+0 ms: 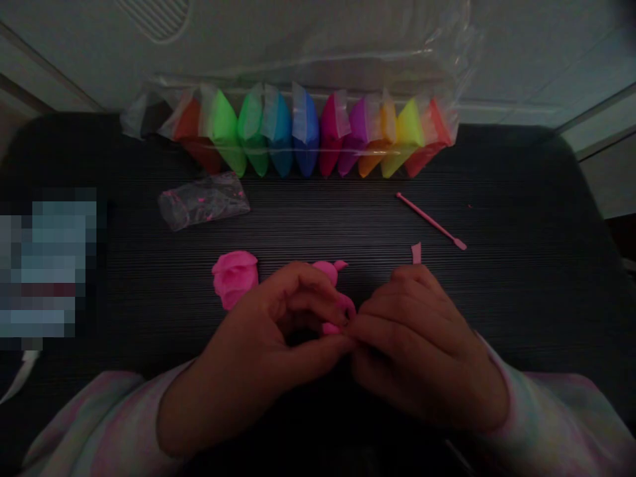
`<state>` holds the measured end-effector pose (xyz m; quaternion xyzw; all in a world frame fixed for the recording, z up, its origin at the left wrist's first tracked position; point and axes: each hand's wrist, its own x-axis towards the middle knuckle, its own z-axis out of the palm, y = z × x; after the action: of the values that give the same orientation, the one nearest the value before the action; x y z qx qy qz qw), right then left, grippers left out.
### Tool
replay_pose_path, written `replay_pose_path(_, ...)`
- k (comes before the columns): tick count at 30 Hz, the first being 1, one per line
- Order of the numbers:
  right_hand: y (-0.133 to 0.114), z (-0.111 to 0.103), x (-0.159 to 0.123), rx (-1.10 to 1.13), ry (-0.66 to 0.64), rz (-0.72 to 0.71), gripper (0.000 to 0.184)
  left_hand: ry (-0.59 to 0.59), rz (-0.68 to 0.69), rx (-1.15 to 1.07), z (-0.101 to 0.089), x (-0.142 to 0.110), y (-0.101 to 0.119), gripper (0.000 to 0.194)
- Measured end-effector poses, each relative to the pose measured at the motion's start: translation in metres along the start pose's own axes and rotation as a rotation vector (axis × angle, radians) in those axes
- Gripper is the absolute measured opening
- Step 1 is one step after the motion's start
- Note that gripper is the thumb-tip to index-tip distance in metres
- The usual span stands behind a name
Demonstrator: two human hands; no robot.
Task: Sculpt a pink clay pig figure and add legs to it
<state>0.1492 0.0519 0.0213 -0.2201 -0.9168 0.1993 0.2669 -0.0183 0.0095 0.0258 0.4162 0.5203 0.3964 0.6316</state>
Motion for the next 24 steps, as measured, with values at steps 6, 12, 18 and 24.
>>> replay_pose_path(6,-0.002,-0.018,-0.001,0.529,-0.029,0.240,0.015,-0.173,0.052,0.059,-0.009,-0.005,0.002,0.018)
replay_pose_path(12,0.018,-0.038,-0.007,0.750,0.535,0.692,0.005,-0.624,0.199,0.400,-0.011,-0.005,0.005,0.017)
replay_pose_path(18,0.020,-0.019,-0.006,0.620,0.365,0.746,0.013,-0.513,0.727,0.896,0.006,-0.011,-0.015,0.026)
replay_pose_path(24,0.022,-0.013,-0.010,0.642,0.351,0.692,0.009,-0.424,0.854,1.038,0.009,-0.012,-0.018,0.034)
